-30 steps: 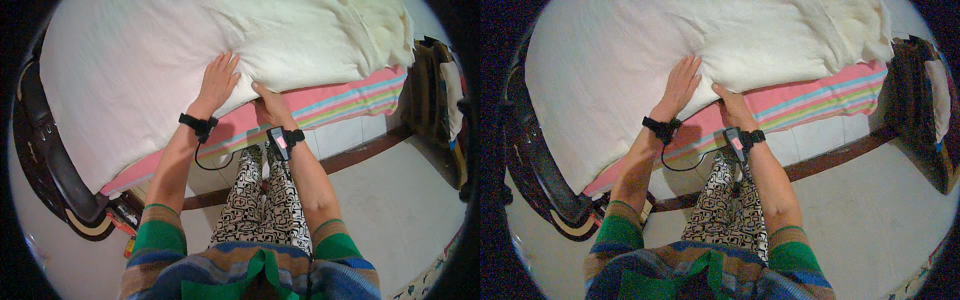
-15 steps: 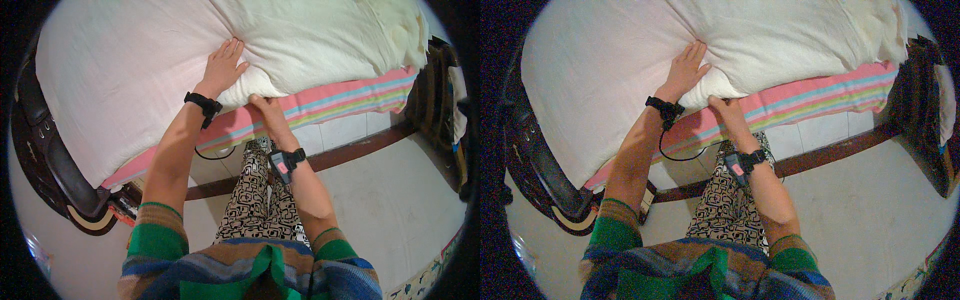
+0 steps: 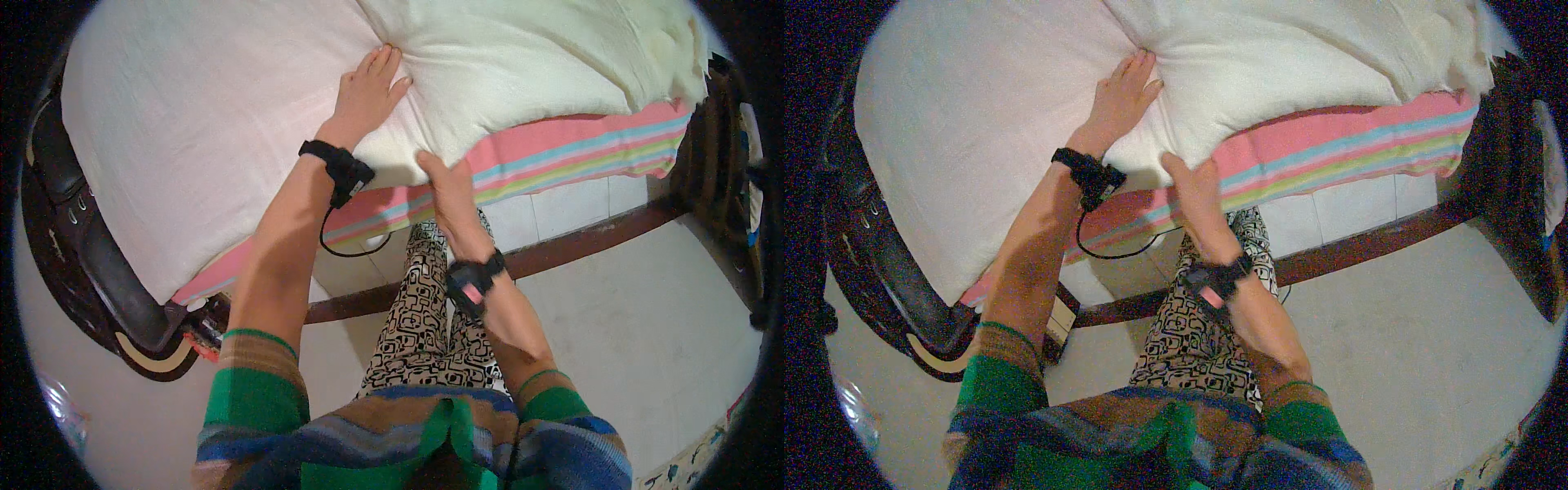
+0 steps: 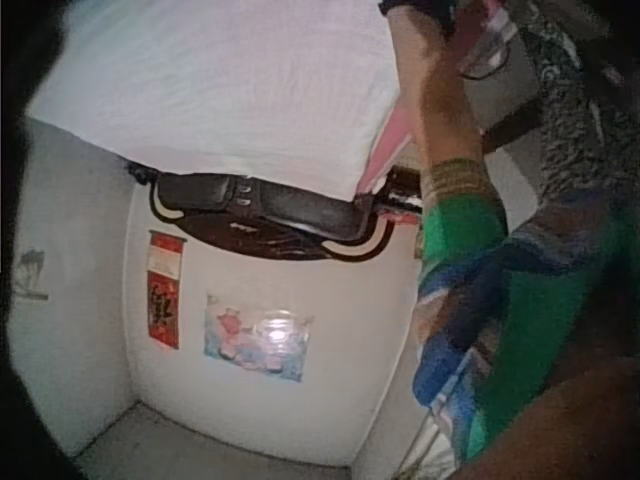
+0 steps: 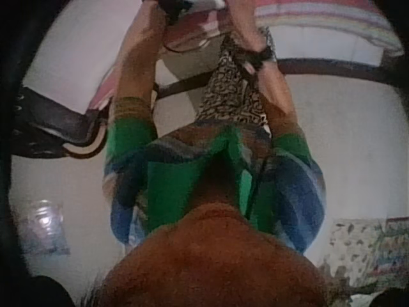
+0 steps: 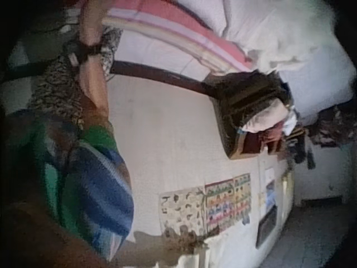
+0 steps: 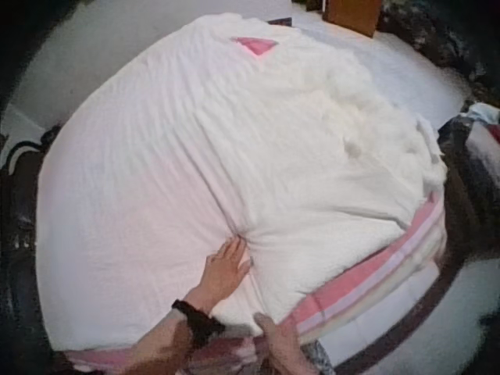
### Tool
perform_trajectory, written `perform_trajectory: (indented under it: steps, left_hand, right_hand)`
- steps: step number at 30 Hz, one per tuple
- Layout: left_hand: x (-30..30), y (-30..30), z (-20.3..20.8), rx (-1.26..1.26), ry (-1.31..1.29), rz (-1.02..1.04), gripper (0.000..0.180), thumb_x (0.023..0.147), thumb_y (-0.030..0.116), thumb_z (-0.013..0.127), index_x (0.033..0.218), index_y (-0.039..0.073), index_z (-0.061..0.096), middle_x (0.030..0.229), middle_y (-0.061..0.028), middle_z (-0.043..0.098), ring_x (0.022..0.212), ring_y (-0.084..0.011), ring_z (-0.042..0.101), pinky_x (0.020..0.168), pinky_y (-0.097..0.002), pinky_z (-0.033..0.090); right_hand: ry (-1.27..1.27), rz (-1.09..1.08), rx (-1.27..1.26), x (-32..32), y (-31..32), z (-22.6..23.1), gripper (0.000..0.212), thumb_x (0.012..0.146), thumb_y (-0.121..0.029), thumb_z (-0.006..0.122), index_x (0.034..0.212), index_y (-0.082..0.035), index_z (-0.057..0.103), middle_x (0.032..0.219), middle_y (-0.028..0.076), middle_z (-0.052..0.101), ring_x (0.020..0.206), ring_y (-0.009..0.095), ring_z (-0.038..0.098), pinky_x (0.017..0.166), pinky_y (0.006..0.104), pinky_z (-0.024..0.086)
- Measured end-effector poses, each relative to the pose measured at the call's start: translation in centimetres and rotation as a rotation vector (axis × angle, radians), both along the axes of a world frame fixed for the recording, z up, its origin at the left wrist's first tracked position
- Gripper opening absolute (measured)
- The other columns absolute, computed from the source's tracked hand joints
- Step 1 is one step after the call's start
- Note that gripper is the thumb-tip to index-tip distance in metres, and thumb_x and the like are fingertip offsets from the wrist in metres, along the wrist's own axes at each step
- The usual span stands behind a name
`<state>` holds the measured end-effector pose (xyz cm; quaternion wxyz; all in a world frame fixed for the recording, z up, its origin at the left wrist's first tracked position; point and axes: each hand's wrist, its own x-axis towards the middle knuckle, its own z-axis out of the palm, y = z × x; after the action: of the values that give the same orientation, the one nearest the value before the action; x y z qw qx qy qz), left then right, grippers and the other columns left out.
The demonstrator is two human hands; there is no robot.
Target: The person smooths and adjusts a white duvet on a bed with a striped sheet. They repeatedly pat, fold, and tuck the duvet edges along the sides of the mattress to create a neat appearance.
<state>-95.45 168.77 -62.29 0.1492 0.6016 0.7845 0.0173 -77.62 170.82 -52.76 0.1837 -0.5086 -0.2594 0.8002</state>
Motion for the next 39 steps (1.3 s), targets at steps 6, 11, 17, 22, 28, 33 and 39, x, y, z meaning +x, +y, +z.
perform_trajectory:
  steps: [6, 11, 17, 22, 28, 33, 39]
  left_hand:
    - [-0.9, 1.9, 2.8, 0.027, -0.142, 0.017, 0.057, 0.09, 0.034, 0.048, 0.137, 0.005, 0.035, 0.144, -0.0181, 0.032, 0.134, -0.0314, 0.03, 0.101, -0.0475, 0.034]
    - [-0.7, -1.1, 6.0, 0.09, -0.199, -0.113, 0.055, 0.091, 0.032, 0.048, 0.137, 0.005, 0.036, 0.143, -0.0206, 0.032, 0.132, -0.0355, 0.03, 0.104, -0.046, 0.031]
    - [0.9, -3.1, 3.8, 0.082, -0.252, -0.08, 0.051, 0.094, 0.036, 0.041, 0.137, 0.008, 0.038, 0.143, -0.0184, 0.034, 0.131, -0.0345, 0.032, 0.106, -0.0457, 0.024]
    - [-0.4, -2.4, 1.3, 0.08, -0.205, -0.083, 0.052, 0.093, 0.036, 0.042, 0.136, 0.006, 0.039, 0.141, -0.0184, 0.035, 0.13, -0.0324, 0.033, 0.103, -0.0432, 0.029]
    - [-0.5, -1.9, 1.5, -0.01, -0.15, -0.062, 0.058, 0.092, 0.04, 0.043, 0.138, 0.005, 0.035, 0.143, -0.0163, 0.034, 0.132, -0.03, 0.031, 0.105, -0.0447, 0.027]
    - [0.0, -1.3, 1.4, -0.009, -0.128, -0.076, 0.061, 0.091, 0.037, 0.047, 0.136, -0.002, 0.034, 0.141, -0.0226, 0.035, 0.13, -0.0378, 0.033, 0.104, -0.0446, 0.03]
    - [-0.6, -2.1, 0.5, 0.024, -0.133, -0.096, 0.061, 0.092, 0.042, 0.044, 0.139, 0.004, 0.034, 0.144, -0.0156, 0.033, 0.133, -0.0303, 0.03, 0.108, -0.0441, 0.024]
  right_hand:
    - [0.018, -0.081, -0.138, 2.2, -0.5, -4.4, 0.05, 0.083, -0.011, 0.063, 0.127, 0.003, 0.044, 0.122, 0.011, 0.055, 0.109, 0.02, 0.051, 0.094, 0.0333, 0.039]
    - [0.122, 0.058, -0.187, 3.3, -1.9, -4.4, 0.053, 0.086, -0.012, 0.061, 0.132, 0.001, 0.037, 0.124, 0.009, 0.051, 0.11, 0.021, 0.05, 0.095, 0.033, 0.04]
    - [0.017, 0.13, -0.042, -1.0, -2.4, -4.2, 0.036, 0.084, -0.013, 0.06, 0.117, 0.0, 0.052, 0.105, 0.006, 0.057, 0.093, 0.015, 0.054, 0.081, 0.0272, 0.044]
    - [0.103, -0.021, -0.028, -3.0, -1.8, -2.6, 0.029, 0.082, -0.01, 0.06, 0.109, 0.001, 0.055, 0.092, 0.002, 0.059, 0.078, 0.012, 0.052, 0.069, 0.0261, 0.044]
    - [-0.036, -0.027, -0.19, 1.8, -4.1, -2.1, 0.032, 0.082, -0.002, 0.055, 0.114, -0.003, 0.05, 0.096, 0.005, 0.061, 0.082, 0.012, 0.057, 0.07, 0.0243, 0.045]
    - [-0.024, -0.006, -0.125, 0.1, -4.6, -5.4, 0.03, 0.084, -0.012, 0.058, 0.111, 0.0, 0.054, 0.097, 0.006, 0.062, 0.082, 0.016, 0.058, 0.077, 0.0298, 0.047]
    - [0.189, 0.222, -0.06, -0.1, -6.1, -5.1, 0.04, 0.082, -0.009, 0.058, 0.119, -0.001, 0.049, 0.105, 0.008, 0.059, 0.092, 0.019, 0.056, 0.079, 0.0307, 0.046]
